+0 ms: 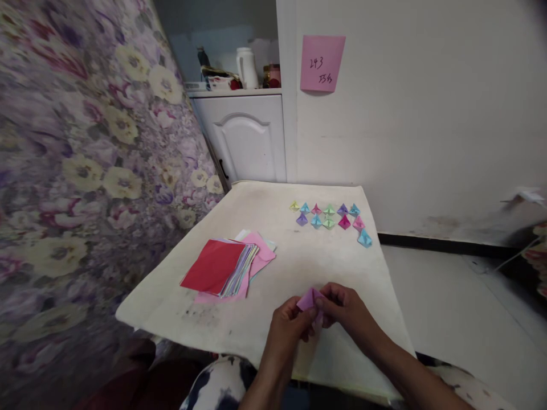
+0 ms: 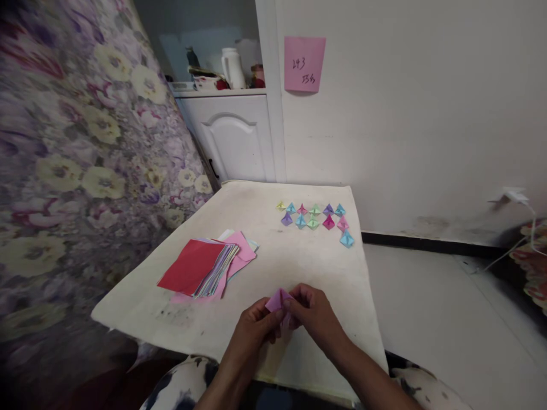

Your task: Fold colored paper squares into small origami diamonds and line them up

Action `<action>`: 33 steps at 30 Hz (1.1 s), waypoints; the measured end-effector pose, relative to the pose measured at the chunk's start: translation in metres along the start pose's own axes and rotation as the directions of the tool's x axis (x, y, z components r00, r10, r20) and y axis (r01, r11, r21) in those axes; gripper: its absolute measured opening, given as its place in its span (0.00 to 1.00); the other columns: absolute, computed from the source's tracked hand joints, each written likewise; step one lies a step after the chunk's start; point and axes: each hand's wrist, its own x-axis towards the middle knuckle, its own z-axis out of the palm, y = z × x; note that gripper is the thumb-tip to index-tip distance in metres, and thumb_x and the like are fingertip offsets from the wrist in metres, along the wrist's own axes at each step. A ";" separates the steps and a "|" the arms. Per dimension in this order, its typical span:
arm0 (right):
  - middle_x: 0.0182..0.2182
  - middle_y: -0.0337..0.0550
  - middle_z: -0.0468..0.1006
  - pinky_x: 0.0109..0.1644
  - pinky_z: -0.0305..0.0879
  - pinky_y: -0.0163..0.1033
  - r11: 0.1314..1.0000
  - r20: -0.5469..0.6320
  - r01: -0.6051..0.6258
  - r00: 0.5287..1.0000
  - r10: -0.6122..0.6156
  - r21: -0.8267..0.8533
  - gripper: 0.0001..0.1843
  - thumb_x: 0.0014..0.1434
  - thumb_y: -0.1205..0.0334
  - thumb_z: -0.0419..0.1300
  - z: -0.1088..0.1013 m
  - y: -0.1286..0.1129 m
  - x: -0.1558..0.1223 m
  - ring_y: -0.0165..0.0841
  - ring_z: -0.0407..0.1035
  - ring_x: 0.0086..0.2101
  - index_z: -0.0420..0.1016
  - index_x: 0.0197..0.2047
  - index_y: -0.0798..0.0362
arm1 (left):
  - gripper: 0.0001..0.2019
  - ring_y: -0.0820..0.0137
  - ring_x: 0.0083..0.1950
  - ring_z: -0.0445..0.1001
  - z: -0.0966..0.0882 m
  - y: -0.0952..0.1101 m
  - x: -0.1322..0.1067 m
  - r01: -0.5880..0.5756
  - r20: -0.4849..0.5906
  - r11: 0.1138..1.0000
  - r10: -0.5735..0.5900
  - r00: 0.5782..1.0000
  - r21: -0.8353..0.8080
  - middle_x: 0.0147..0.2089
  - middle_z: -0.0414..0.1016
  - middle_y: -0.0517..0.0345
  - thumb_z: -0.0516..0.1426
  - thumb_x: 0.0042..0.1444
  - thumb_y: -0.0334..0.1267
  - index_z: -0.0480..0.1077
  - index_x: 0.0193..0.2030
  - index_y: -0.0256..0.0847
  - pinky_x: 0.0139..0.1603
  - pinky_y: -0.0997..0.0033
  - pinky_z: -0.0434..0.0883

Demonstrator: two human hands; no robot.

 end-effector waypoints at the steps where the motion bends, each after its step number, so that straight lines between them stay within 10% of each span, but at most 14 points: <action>1: 0.18 0.36 0.71 0.25 0.63 0.33 1.000 -0.012 -0.003 1.000 0.003 0.006 0.17 0.50 0.49 0.63 0.001 -0.001 0.000 0.26 0.65 0.19 0.69 0.28 0.55 | 0.11 0.79 0.16 0.62 0.000 -0.001 0.000 0.008 0.001 1.000 -0.008 1.000 0.000 0.16 0.67 0.64 0.61 0.48 0.42 0.69 0.28 0.35 0.18 0.81 0.55; 21: 0.16 0.29 0.56 0.23 0.50 0.32 0.948 -0.114 0.148 0.976 -0.187 -0.281 0.08 0.50 0.61 0.63 -0.005 -0.016 -0.008 0.26 0.53 0.20 0.71 0.35 0.52 | 0.11 0.76 0.19 0.68 0.006 0.005 -0.005 -0.053 -0.015 0.999 0.053 0.998 -0.006 0.24 0.74 0.59 0.61 0.48 0.43 0.72 0.31 0.35 0.19 0.78 0.61; 33: 0.30 0.37 0.67 0.26 0.53 0.33 0.868 -0.105 0.291 0.927 -0.360 -0.403 0.02 0.50 0.66 0.63 0.002 -0.019 -0.011 0.26 0.54 0.23 0.75 0.27 0.51 | 0.10 0.74 0.19 0.67 0.010 0.007 -0.008 -0.097 0.014 0.995 0.096 0.995 0.016 0.16 0.70 0.61 0.60 0.49 0.40 0.73 0.32 0.34 0.21 0.78 0.61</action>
